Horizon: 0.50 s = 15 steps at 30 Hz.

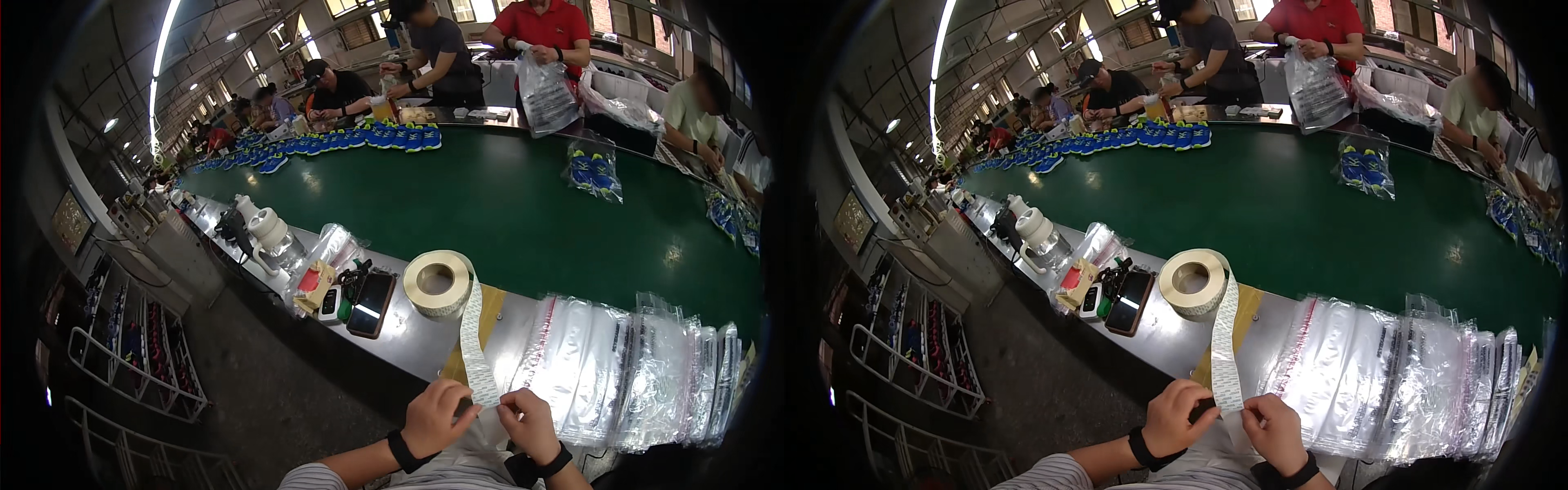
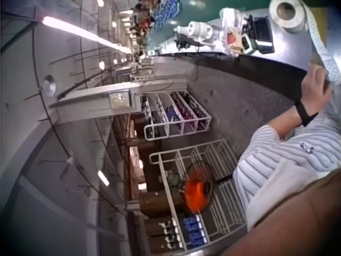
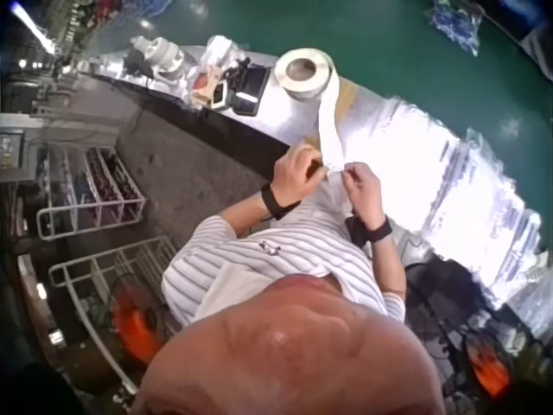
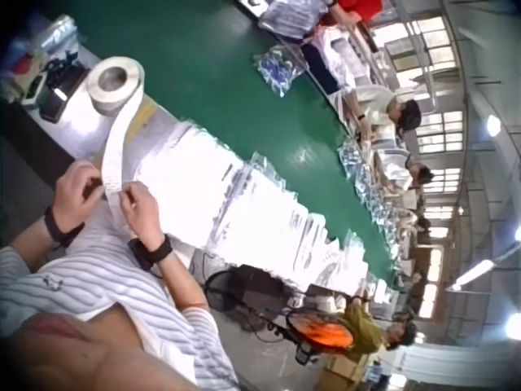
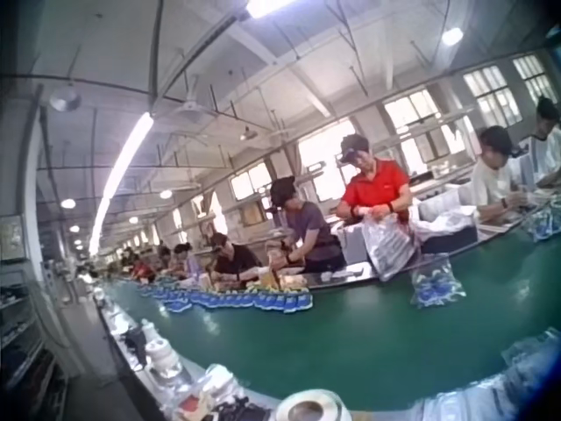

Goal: The person repeatedly peels small white labels from a roll and applies them to the top of stacked clear plastic bags on a green table. The person handles the bags and labels by hand, working one at a time in a repetitive sequence.

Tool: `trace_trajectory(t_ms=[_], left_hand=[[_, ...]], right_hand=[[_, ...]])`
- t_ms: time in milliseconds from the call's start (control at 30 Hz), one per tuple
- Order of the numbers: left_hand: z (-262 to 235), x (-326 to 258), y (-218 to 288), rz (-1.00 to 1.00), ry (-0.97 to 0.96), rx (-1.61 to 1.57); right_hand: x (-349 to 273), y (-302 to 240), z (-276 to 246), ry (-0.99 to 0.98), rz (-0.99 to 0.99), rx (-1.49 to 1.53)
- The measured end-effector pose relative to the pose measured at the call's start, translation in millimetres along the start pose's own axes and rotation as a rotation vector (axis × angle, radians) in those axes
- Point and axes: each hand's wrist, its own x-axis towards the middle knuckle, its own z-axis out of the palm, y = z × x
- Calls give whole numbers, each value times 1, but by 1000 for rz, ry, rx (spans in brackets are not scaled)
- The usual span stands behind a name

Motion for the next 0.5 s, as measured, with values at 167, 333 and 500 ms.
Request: trace_trajectory(t_ms=[167, 333, 500], left_hand=[[19, -7, 2, -216, -213, -419], [19, 6, -15, -456, -347, -680], [15, 36, -14, -208, -30, -589]], right_hand=[[4, -13, 6, -37, -33, 189], [3, -4, 5, -11, 15, 200], [-13, 10, -24, -99, 164, 60]])
